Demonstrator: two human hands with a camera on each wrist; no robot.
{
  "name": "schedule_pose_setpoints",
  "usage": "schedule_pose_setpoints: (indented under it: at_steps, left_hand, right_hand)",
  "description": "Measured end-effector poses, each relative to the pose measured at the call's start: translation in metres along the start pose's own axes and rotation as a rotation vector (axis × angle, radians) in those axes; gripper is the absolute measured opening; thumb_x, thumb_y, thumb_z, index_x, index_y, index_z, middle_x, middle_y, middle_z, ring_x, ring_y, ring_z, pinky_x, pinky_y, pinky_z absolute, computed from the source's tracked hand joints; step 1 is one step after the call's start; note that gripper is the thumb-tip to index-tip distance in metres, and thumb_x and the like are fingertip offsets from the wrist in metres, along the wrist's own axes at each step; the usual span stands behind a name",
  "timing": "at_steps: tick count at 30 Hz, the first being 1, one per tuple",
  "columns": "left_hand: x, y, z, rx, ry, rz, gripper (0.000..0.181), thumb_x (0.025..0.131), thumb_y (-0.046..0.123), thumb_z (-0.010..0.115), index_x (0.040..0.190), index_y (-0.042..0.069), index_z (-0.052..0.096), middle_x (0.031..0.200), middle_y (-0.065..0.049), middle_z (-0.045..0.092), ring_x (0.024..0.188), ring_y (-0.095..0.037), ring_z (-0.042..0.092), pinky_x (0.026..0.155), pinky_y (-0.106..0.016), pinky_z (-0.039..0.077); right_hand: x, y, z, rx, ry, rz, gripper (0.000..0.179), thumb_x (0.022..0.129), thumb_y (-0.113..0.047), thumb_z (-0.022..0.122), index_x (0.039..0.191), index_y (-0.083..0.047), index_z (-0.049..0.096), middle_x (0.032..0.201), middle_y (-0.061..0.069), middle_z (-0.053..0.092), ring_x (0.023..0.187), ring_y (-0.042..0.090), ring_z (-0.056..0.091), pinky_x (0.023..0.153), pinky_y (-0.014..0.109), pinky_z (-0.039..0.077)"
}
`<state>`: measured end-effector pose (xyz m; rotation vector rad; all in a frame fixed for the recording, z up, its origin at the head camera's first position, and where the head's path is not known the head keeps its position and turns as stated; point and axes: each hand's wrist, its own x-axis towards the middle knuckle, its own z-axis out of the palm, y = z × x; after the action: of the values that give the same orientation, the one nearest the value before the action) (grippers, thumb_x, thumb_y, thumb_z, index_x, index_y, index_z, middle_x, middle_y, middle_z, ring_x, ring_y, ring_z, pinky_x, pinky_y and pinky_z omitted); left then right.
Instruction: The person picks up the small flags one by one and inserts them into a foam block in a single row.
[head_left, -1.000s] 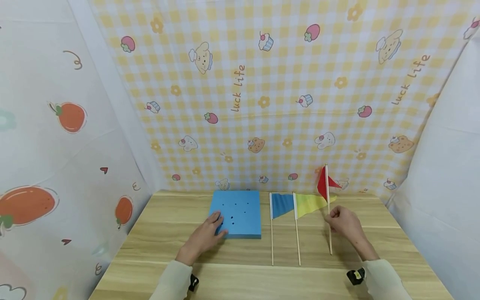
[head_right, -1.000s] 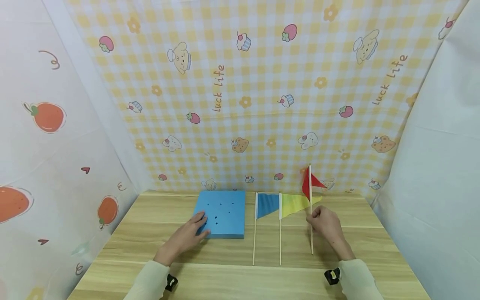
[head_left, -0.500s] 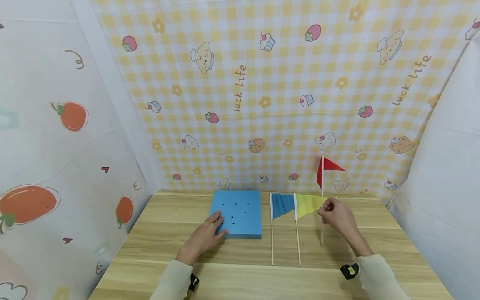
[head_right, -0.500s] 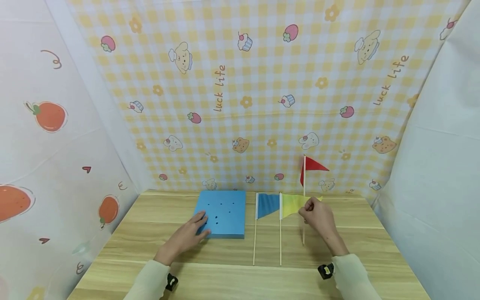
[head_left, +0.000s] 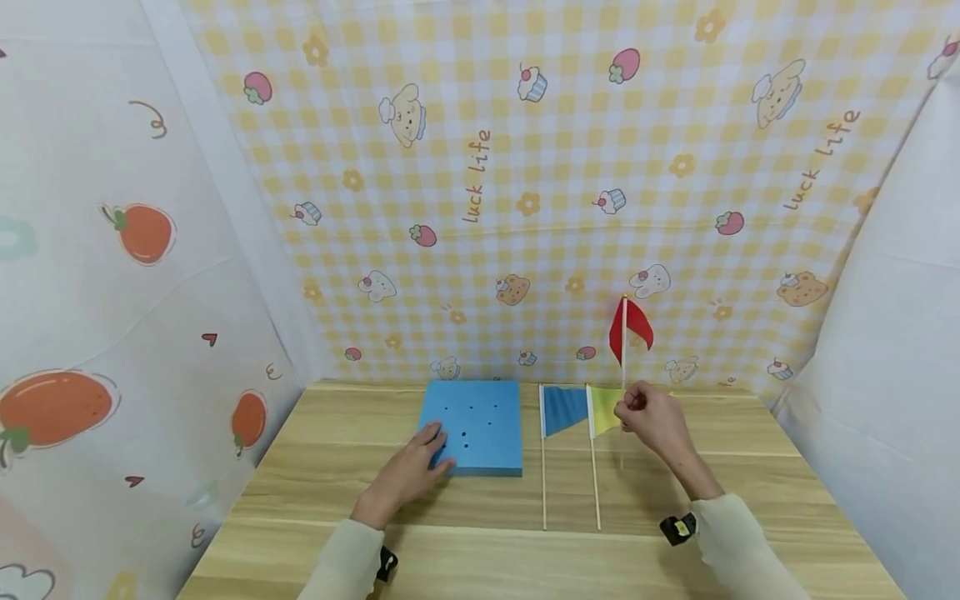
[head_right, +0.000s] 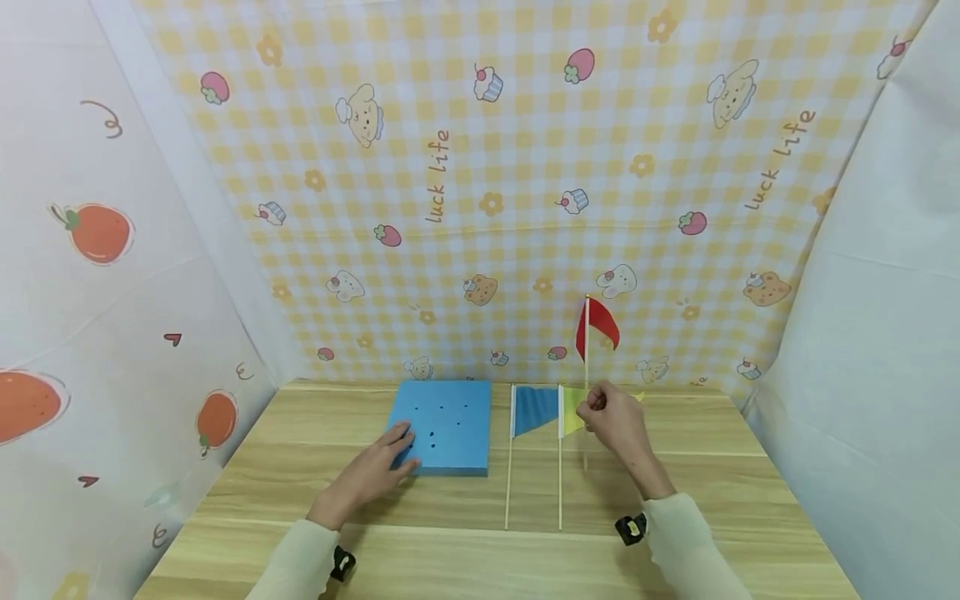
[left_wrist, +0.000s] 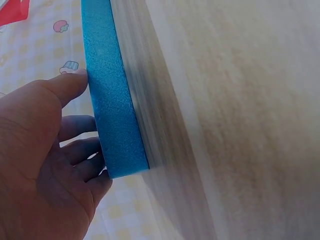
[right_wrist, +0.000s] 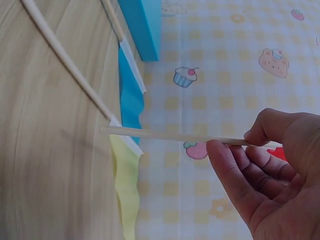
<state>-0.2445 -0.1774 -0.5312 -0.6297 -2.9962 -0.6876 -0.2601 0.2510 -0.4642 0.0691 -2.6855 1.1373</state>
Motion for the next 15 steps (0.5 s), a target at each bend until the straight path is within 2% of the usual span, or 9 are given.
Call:
schedule_pose_setpoints:
  at_steps: [7, 12, 15]
  left_hand:
    - [0.000, 0.000, 0.000, -0.001, -0.004, 0.012, 0.063, 0.107, 0.032, 0.067, 0.154, -0.007, 0.051, 0.169, -0.026, 0.038, 0.158, -0.044, 0.036, 0.123, -0.058, 0.040]
    - [0.000, 0.000, 0.000, -0.002, 0.003, 0.018, 0.062, 0.107, 0.032, 0.067, 0.153, -0.007, 0.052, 0.168, -0.026, 0.038, 0.157, -0.044, 0.037, 0.123, -0.058, 0.041]
    - [0.000, 0.000, -0.001, -0.003, 0.002, 0.010, 0.063, 0.107, 0.032, 0.067, 0.154, -0.006, 0.051, 0.169, -0.025, 0.038, 0.157, -0.043, 0.037, 0.123, -0.057, 0.040]
  right_hand:
    - [0.005, -0.006, 0.009, 0.004, 0.017, -0.039, 0.004, 0.091, -0.008, 0.064, 0.092, -0.004, 0.064, 0.073, 0.005, 0.070, 0.062, 0.014, 0.069, 0.055, 0.024, 0.050]
    - [0.007, -0.013, 0.015, 0.024, 0.013, -0.058, 0.002, 0.093, -0.008, 0.064, 0.093, -0.006, 0.064, 0.075, 0.004, 0.070, 0.065, 0.020, 0.072, 0.053, 0.024, 0.050]
    - [0.009, -0.019, 0.018, 0.032, 0.016, -0.069, 0.002, 0.093, -0.008, 0.065, 0.092, -0.007, 0.064, 0.075, 0.005, 0.070, 0.064, 0.019, 0.071, 0.053, 0.024, 0.049]
